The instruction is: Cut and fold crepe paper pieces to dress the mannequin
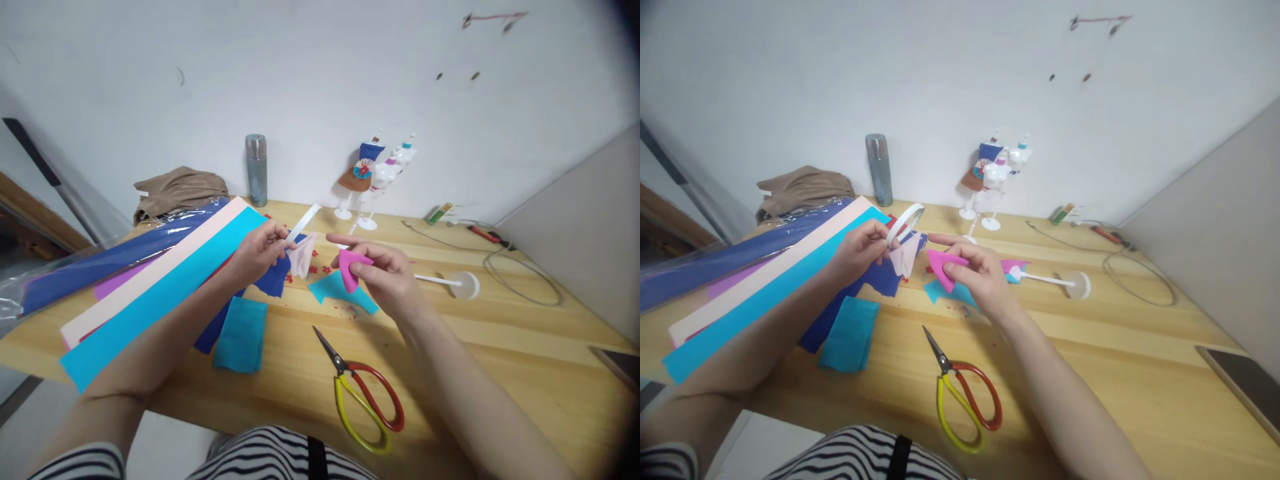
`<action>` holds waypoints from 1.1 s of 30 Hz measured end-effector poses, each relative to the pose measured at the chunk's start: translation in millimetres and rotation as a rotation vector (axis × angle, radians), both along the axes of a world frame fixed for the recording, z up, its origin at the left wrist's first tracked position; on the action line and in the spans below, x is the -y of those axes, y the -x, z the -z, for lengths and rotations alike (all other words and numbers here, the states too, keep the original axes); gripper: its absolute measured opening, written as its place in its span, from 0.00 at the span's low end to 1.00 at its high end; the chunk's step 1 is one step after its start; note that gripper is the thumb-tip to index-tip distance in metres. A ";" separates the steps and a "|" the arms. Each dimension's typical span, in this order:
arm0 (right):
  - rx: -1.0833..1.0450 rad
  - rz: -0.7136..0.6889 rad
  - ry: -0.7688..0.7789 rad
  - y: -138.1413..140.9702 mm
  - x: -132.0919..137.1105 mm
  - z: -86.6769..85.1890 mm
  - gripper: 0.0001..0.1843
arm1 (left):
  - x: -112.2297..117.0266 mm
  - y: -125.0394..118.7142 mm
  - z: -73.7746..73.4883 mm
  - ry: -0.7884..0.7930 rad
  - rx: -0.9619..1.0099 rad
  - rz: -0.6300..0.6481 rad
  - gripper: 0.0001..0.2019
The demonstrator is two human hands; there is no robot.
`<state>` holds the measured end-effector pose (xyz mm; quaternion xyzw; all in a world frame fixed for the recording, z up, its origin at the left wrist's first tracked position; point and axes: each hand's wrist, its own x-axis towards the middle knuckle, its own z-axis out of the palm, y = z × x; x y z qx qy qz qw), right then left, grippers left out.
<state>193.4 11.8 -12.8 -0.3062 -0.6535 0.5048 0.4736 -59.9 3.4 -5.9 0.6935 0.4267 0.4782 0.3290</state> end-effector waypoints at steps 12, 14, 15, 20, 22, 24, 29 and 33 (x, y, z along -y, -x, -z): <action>-0.091 -0.218 0.256 4.8 1.1 -3.3 0.13 | 7.9 -14.1 12.5 -0.044 -0.172 0.043 0.04; -0.180 -0.321 0.336 4.5 0.7 -3.0 0.14 | 9.2 -15.8 14.3 -0.020 -0.162 0.067 0.04; -0.239 -0.365 0.358 5.3 1.0 -2.4 0.15 | 10.2 -17.6 15.8 -0.002 -0.142 0.084 0.04; -0.452 -0.377 0.414 18.1 6.5 6.0 0.17 | 18.2 -33.0 23.4 0.124 0.041 0.148 0.06; -0.489 -0.351 0.440 23.5 8.8 10.0 0.17 | 22.2 -38.9 24.7 0.154 0.088 0.150 0.06; -0.526 -0.334 0.461 27.3 10.1 13.7 0.20 | 26.0 -43.1 24.6 0.166 0.099 0.142 0.06; -0.580 -0.297 0.481 32.3 9.5 20.5 0.25 | 33.3 -46.3 22.6 0.150 0.061 0.099 0.03; -0.575 -0.304 0.449 33.8 8.0 23.3 0.24 | 38.4 -44.4 20.0 0.050 -0.039 0.048 0.06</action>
